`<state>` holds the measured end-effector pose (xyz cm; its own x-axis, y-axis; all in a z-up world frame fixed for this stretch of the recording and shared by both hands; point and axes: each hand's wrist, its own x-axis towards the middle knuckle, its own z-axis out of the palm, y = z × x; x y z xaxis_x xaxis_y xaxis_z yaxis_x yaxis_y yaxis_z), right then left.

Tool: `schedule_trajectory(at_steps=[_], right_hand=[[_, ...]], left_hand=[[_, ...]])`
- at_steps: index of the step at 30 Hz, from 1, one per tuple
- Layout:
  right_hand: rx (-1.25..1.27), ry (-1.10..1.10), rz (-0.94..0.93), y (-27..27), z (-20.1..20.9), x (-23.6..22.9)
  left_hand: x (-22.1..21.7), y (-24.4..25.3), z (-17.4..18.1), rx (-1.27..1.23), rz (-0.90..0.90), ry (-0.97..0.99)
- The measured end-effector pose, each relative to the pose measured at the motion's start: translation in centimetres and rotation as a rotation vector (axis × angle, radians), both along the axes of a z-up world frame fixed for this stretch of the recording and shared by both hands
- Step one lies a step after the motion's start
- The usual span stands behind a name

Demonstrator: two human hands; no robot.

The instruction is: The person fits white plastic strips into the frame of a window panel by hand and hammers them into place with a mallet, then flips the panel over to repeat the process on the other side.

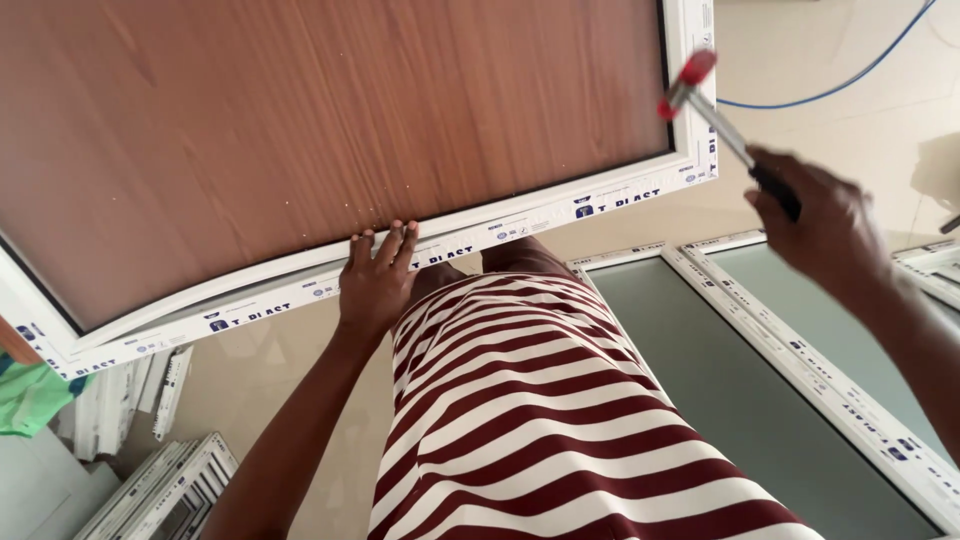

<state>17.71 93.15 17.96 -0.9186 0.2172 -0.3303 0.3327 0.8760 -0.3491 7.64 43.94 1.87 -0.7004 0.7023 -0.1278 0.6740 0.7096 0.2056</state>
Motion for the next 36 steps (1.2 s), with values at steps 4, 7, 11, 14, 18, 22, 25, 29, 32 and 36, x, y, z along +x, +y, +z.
schedule_trajectory(at_steps=[4, 7, 11, 14, 18, 22, 25, 29, 32, 36], right_hand=[[0.056, -0.121, -0.043, 0.1, -0.2, 1.2], [0.056, -0.232, -0.133, 0.1, 1.2, 0.3], [0.009, -0.107, -0.206, -1.2, 2.4, -0.6], [-0.076, 0.095, -0.154, -1.7, 0.1, 0.8], [-0.151, 0.134, 0.025, -2.2, -2.0, 2.1], [-0.007, -0.315, -0.045, -3.5, -0.1, -0.4], [-0.061, -0.189, -0.017, -4.0, 0.3, -0.7], [-0.267, -0.004, -0.132, -5.4, -2.1, 0.5], [-0.191, -0.239, -0.002, -6.1, -2.7, 0.6], [-0.145, -0.234, 0.111, -6.9, -1.6, -0.5]], left_hand=[[-0.6, 0.1, 0.1, -0.002, 0.013, 0.014], [-0.6, 0.1, 0.3, -0.001, 0.022, 0.001], [-0.8, 0.1, 0.7, -0.001, -0.001, 0.023], [-0.6, 0.1, 1.1, -0.034, 0.009, 0.003], [-0.1, 0.1, 1.0, -0.029, 0.024, 0.059], [0.0, 0.0, 0.9, -0.016, 0.064, 0.053], [0.4, 0.0, 0.6, 0.007, 0.106, 0.043], [0.7, -0.4, 0.1, 0.036, 0.118, 0.094], [0.7, -0.5, -0.8, 0.081, 0.102, 0.113], [1.0, -1.5, -0.7, 0.057, 0.123, 0.090]])
